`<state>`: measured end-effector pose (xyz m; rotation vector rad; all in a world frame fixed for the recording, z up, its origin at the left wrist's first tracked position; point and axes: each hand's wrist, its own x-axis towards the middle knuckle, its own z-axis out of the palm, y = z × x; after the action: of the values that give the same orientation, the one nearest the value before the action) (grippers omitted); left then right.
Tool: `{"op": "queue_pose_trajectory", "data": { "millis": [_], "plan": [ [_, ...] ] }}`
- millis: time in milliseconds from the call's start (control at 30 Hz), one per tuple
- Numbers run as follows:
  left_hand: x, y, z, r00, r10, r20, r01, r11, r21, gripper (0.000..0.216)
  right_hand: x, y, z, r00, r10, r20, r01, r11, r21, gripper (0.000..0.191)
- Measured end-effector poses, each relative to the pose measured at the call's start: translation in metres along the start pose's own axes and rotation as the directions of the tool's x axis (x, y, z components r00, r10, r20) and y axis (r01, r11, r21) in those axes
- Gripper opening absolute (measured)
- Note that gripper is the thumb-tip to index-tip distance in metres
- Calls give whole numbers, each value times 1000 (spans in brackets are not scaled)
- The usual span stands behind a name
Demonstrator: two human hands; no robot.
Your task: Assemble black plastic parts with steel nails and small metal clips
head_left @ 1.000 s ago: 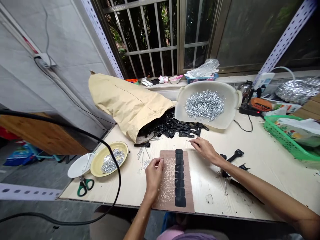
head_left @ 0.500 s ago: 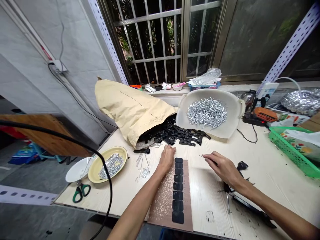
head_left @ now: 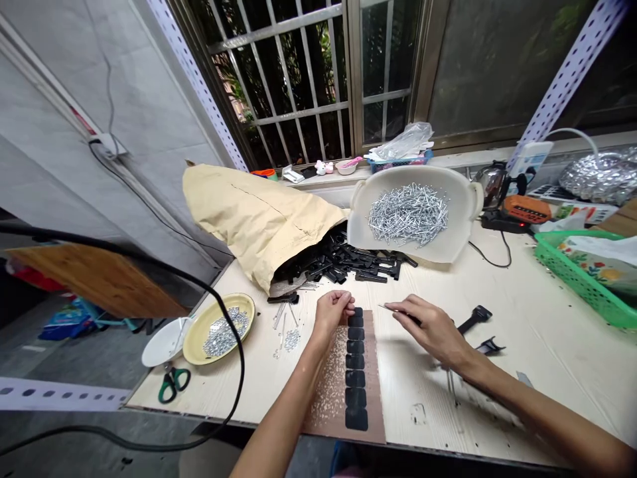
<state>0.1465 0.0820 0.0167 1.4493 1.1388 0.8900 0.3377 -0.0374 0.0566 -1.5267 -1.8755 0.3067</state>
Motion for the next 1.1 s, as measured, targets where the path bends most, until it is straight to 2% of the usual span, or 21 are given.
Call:
{"op": "queue_pose_trajectory", "data": {
  "millis": [100, 133, 233, 567, 767, 833, 933, 1100],
  "plan": [
    [-35, 12, -4, 991, -129, 42, 135, 904, -405, 29, 10, -19, 15, 998, -45, 47, 44, 999, 20, 31],
    [-45, 16, -6, 988, -150, 47, 154, 862, -482, 30, 11, -24, 21, 997, -59, 59, 57, 998, 24, 31],
    [-67, 24, -13, 988, -149, 35, 143, 815, -562, 30, 12, -35, 34, 993, -86, 81, 85, 996, 20, 32],
    [-99, 33, -24, 992, -102, 72, 125, 781, -612, 27, -5, -65, 35, 993, -95, 73, 100, 993, -67, 31],
    [-103, 24, -38, 997, -5, -80, -25, 927, -374, 22, -2, -73, 43, 987, -84, 138, 97, 992, -85, 28],
    [-104, 20, -45, 997, -28, -77, -3, 930, -367, 22, 1, -75, 47, 983, -94, 159, 105, 992, -64, 27],
    [-104, 13, -55, 994, -103, -33, 78, 893, -442, 23, 5, -78, 56, 974, -117, 196, 123, 992, -19, 24],
    [-106, 0, -61, 983, -185, -6, 153, 828, -539, 26, 6, -75, 72, 969, -89, 231, 79, 996, 50, 17]
  ]
}}
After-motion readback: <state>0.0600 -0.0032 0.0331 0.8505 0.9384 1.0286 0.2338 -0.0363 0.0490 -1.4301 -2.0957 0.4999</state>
